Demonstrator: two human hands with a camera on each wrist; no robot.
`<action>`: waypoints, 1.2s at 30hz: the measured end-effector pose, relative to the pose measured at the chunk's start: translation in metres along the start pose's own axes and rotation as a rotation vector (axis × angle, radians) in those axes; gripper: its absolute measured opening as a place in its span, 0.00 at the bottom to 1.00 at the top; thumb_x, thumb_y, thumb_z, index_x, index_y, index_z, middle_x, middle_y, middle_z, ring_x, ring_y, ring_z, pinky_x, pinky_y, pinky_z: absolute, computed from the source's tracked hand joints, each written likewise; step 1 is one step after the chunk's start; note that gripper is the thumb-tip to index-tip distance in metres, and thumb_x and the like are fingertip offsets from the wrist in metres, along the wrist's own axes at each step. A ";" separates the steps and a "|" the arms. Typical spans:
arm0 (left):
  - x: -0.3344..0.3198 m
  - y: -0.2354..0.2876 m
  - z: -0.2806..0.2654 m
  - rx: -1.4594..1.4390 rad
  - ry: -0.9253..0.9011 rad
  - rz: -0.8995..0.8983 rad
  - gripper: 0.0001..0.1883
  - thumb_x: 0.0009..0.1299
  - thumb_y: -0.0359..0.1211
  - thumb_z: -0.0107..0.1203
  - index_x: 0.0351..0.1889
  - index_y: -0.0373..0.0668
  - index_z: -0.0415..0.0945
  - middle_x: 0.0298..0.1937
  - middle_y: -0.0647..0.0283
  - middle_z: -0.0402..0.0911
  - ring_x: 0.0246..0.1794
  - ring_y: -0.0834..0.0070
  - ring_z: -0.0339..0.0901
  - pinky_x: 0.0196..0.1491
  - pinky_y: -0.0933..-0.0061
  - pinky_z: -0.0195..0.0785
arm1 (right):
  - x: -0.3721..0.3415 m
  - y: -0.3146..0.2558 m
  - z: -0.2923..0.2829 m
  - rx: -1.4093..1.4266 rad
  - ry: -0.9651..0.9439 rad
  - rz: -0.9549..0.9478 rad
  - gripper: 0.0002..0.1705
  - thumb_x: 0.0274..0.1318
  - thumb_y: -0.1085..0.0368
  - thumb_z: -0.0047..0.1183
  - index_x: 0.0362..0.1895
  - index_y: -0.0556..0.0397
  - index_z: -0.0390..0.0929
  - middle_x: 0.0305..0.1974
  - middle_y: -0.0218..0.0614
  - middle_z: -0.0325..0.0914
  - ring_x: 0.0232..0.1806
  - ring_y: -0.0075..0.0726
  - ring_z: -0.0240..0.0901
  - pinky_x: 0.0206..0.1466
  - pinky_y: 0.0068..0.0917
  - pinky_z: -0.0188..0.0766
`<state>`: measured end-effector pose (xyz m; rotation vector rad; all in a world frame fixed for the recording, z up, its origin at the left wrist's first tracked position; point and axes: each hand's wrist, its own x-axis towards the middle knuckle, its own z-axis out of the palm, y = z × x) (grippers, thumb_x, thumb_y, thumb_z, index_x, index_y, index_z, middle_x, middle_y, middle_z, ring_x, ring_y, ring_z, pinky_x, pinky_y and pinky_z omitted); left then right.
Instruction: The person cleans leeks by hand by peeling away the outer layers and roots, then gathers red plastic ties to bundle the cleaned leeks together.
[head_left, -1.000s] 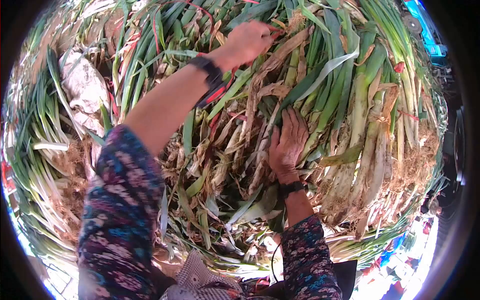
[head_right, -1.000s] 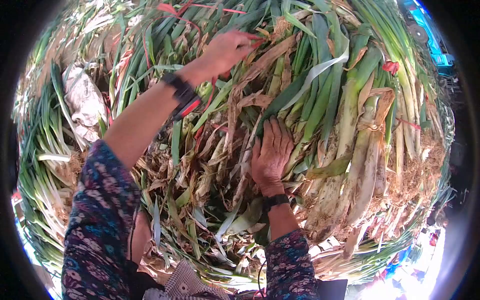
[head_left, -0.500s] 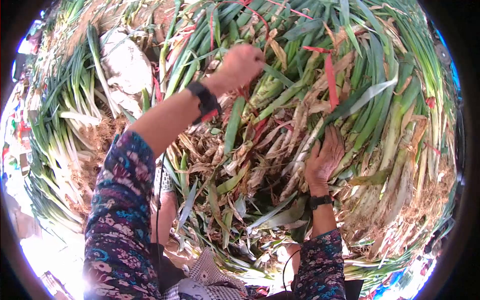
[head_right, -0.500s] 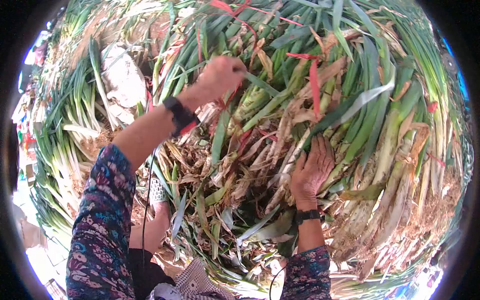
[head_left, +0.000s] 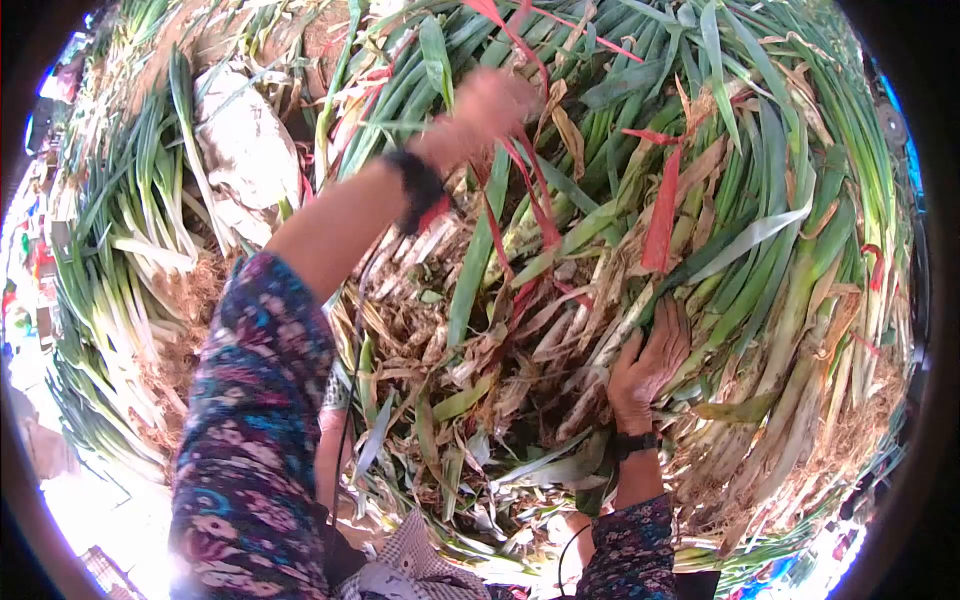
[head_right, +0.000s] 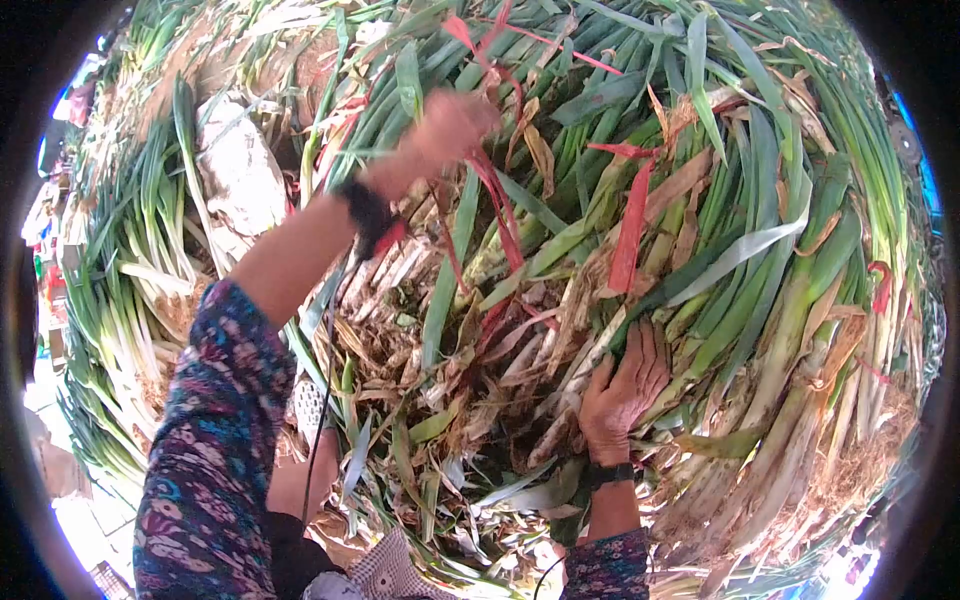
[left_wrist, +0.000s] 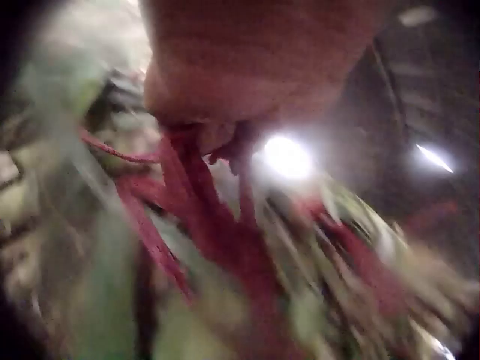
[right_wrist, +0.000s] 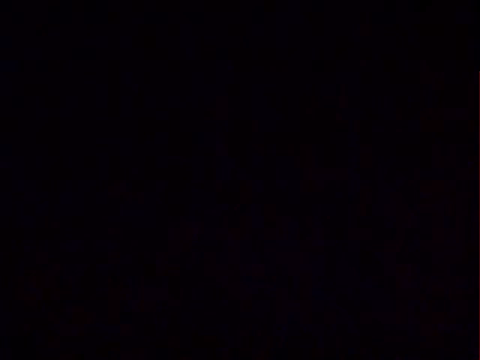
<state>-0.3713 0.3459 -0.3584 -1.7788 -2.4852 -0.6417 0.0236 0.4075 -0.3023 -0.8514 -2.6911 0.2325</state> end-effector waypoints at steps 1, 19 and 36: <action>-0.026 0.074 -0.019 -0.257 -0.137 0.112 0.09 0.64 0.37 0.50 0.33 0.46 0.80 0.36 0.58 0.80 0.41 0.57 0.76 0.47 0.58 0.69 | 0.001 0.000 0.000 -0.001 0.000 0.006 0.28 0.52 0.67 0.46 0.60 0.58 0.63 0.62 0.45 0.63 0.65 0.54 0.54 0.69 0.48 0.44; -0.094 -0.107 -0.079 0.061 -0.240 -0.912 0.22 0.58 0.49 0.61 0.38 0.38 0.80 0.38 0.48 0.81 0.42 0.56 0.79 0.47 0.59 0.71 | -0.004 0.003 0.007 -0.036 0.001 -0.027 0.25 0.62 0.64 0.38 0.61 0.61 0.63 0.62 0.48 0.63 0.65 0.55 0.55 0.68 0.48 0.47; -0.244 0.399 -0.182 -1.742 -0.822 0.484 0.10 0.61 0.33 0.55 0.30 0.32 0.72 0.24 0.51 0.73 0.29 0.55 0.71 0.33 0.59 0.62 | -0.012 0.024 0.022 0.133 -0.079 0.107 0.26 0.60 0.58 0.46 0.58 0.60 0.68 0.59 0.49 0.68 0.63 0.49 0.61 0.66 0.40 0.54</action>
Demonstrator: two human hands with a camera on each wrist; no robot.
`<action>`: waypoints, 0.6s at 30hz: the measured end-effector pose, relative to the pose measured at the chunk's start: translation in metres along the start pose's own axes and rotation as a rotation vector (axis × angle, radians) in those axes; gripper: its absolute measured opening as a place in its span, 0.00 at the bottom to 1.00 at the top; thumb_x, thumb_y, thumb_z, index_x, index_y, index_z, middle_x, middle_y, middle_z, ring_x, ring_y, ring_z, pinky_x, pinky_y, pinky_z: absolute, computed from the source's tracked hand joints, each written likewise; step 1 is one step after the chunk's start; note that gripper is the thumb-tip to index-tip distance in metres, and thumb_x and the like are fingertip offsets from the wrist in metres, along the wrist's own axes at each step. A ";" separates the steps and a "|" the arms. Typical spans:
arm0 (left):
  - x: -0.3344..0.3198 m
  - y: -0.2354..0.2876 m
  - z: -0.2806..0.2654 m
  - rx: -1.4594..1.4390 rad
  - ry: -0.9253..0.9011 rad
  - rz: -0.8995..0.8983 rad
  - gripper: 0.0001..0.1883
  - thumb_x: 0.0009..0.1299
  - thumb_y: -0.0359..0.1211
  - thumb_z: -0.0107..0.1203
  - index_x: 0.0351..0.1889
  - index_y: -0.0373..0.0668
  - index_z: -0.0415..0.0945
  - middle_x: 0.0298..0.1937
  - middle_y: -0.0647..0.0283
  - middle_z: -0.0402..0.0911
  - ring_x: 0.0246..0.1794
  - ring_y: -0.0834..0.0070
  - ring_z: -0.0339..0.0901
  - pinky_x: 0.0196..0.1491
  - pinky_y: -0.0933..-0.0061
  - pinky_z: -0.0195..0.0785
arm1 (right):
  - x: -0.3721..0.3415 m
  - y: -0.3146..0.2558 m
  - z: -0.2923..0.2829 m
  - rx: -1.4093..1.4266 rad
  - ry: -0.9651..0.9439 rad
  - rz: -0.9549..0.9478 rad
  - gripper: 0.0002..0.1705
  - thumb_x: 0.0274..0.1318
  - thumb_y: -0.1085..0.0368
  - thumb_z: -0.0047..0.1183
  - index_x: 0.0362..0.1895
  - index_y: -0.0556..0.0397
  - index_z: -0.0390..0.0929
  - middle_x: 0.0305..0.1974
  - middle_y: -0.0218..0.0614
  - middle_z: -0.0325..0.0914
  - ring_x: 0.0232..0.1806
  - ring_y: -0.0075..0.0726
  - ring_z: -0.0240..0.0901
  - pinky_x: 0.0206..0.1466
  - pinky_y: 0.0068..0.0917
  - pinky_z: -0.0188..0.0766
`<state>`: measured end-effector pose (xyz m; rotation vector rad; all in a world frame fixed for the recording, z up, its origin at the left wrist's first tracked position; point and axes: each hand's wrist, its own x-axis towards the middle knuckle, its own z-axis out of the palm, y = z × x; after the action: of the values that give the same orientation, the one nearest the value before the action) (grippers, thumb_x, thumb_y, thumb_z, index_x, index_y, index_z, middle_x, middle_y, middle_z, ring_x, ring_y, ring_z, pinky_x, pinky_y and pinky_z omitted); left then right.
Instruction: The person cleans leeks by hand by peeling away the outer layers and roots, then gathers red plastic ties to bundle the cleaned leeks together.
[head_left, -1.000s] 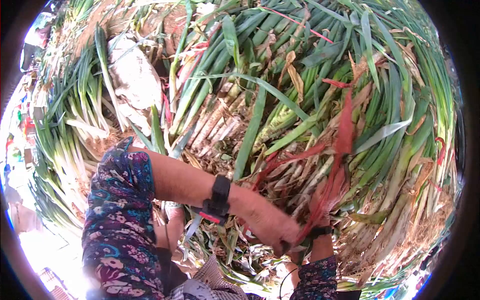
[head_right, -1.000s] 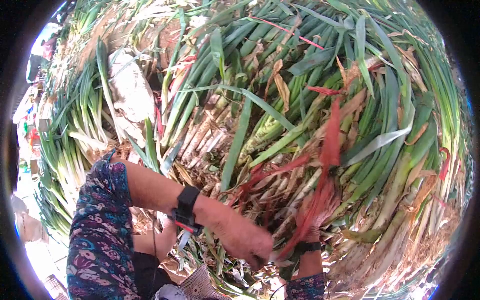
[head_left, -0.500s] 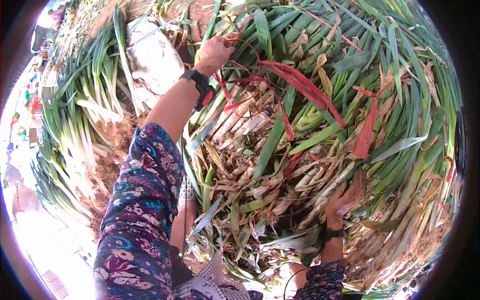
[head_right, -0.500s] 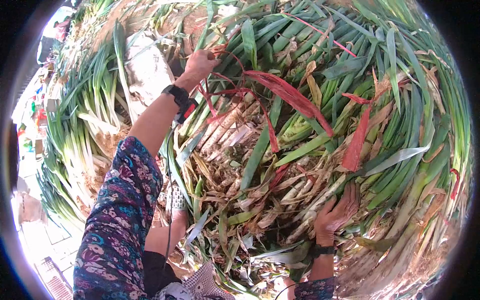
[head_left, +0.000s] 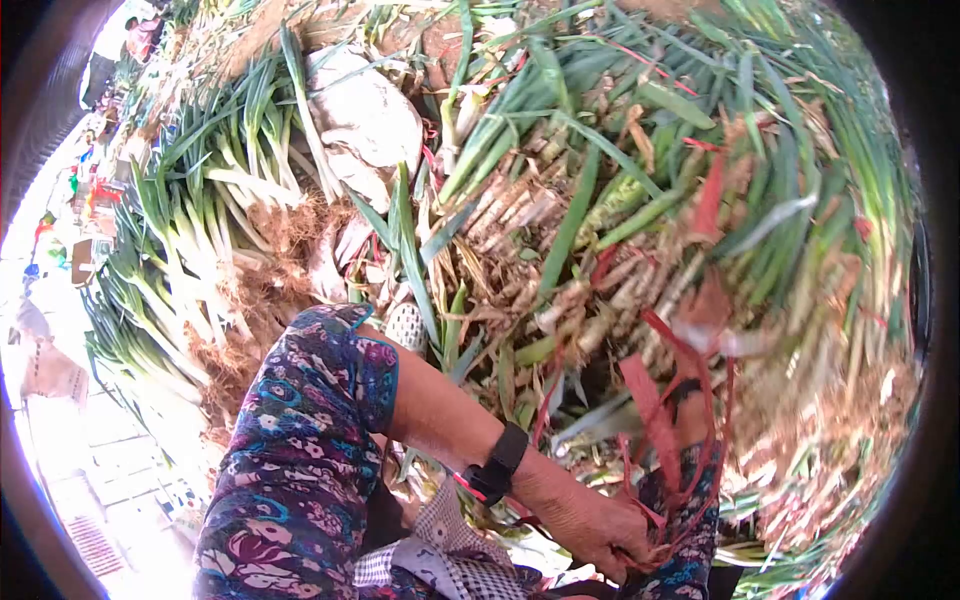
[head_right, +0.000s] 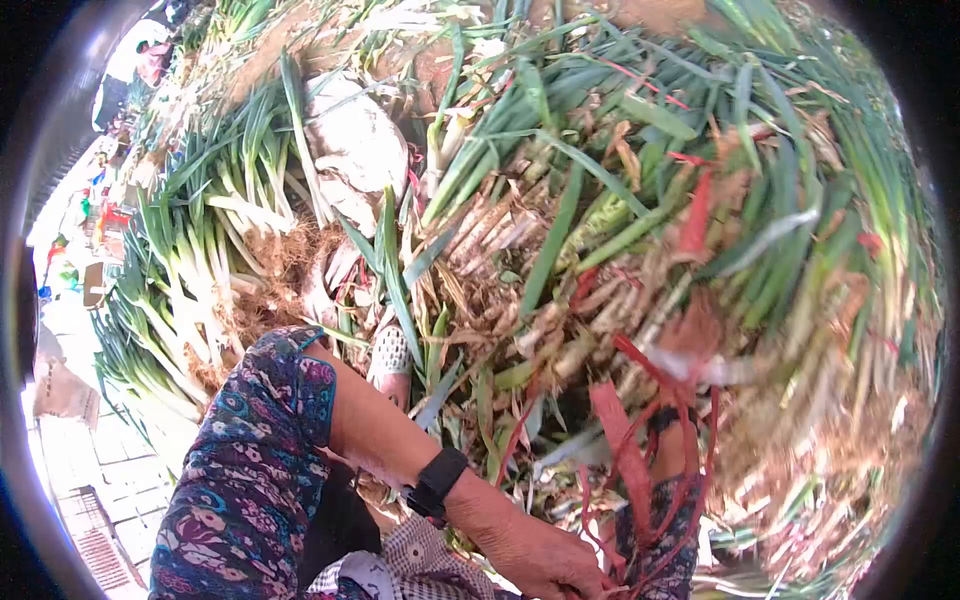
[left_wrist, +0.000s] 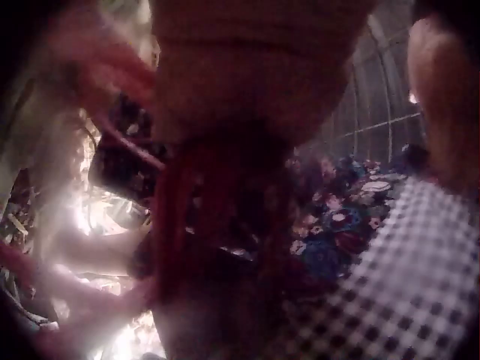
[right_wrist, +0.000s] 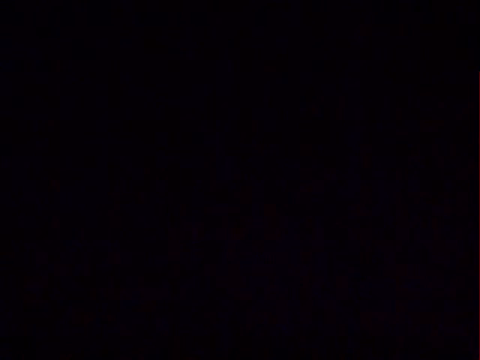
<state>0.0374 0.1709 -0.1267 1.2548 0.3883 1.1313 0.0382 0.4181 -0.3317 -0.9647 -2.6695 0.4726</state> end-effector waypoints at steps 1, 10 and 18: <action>0.002 0.006 0.012 0.011 -0.024 0.010 0.10 0.61 0.33 0.55 0.30 0.32 0.72 0.24 0.51 0.73 0.29 0.55 0.71 0.33 0.59 0.62 | -0.001 -0.010 -0.015 -0.231 0.124 -0.199 0.26 0.59 0.57 0.47 0.57 0.60 0.69 0.57 0.49 0.70 0.61 0.48 0.64 0.65 0.39 0.56; -0.006 0.091 0.090 0.682 0.292 -0.204 0.12 0.68 0.35 0.53 0.36 0.34 0.70 0.22 0.55 0.73 0.20 0.61 0.73 0.28 0.62 0.63 | -0.184 -0.079 -0.227 1.453 -0.089 0.385 0.19 0.66 0.58 0.43 0.52 0.62 0.68 0.42 0.45 0.78 0.45 0.39 0.76 0.50 0.33 0.73; -0.018 0.152 0.138 0.779 0.849 -0.196 0.04 0.66 0.31 0.57 0.32 0.41 0.77 0.25 0.65 0.77 0.27 0.79 0.73 0.31 0.76 0.67 | -0.380 -0.029 -0.357 -0.271 -0.387 0.059 0.14 0.52 0.56 0.53 0.37 0.52 0.77 0.29 0.47 0.77 0.30 0.53 0.75 0.32 0.44 0.69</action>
<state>0.0661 0.0650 0.0471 1.2731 1.6751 1.3530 0.4294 0.2242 -0.0452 -1.1270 -3.1226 0.3428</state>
